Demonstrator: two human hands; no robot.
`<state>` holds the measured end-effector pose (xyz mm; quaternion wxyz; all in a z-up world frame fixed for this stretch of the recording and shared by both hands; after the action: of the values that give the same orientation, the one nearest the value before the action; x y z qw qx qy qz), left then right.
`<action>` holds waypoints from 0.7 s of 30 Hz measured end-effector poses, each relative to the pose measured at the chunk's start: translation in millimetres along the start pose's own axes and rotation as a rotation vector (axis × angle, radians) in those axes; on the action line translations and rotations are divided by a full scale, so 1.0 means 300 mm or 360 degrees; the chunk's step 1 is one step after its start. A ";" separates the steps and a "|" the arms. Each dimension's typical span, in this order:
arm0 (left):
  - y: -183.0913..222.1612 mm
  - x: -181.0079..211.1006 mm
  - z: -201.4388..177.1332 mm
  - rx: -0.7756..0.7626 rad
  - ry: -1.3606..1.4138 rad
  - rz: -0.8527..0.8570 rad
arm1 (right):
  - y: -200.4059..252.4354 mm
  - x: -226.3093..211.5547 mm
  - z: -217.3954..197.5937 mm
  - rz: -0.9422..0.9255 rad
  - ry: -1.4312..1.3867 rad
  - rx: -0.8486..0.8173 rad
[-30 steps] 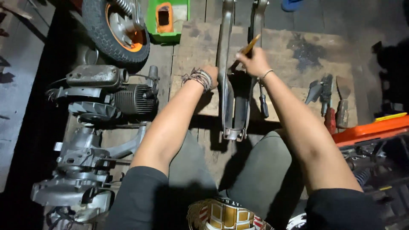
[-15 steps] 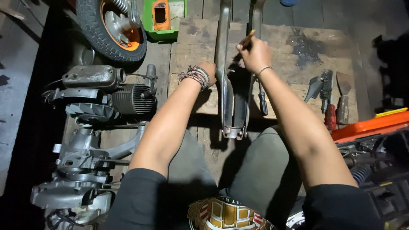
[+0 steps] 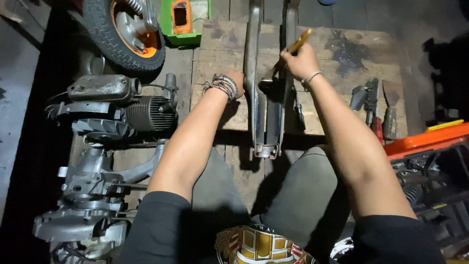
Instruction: Cleaning a motorcycle swingarm by scraping and brushing off dirt and debris.
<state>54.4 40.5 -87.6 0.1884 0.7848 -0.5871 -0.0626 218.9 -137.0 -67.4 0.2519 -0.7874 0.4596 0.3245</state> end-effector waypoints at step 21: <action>0.119 0.085 -0.147 0.0457 0.0677 0.0145 | 0.140 0.080 -0.292 -0.0439 0.0569 0.0170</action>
<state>44.3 17.7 -30.8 0.1968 0.7718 -0.5719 0.1963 215.0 -230.4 -31.3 0.2498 -0.8732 0.4016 0.1176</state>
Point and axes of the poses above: each hand's wrist, its own y-axis away from the middle knuckle, its own z-axis out of the palm, x = y × z, the point moved 3 cm from there along -y, towards the middle knuckle, and after that the axes turned 10 degrees about x, right-handed, at the moved point
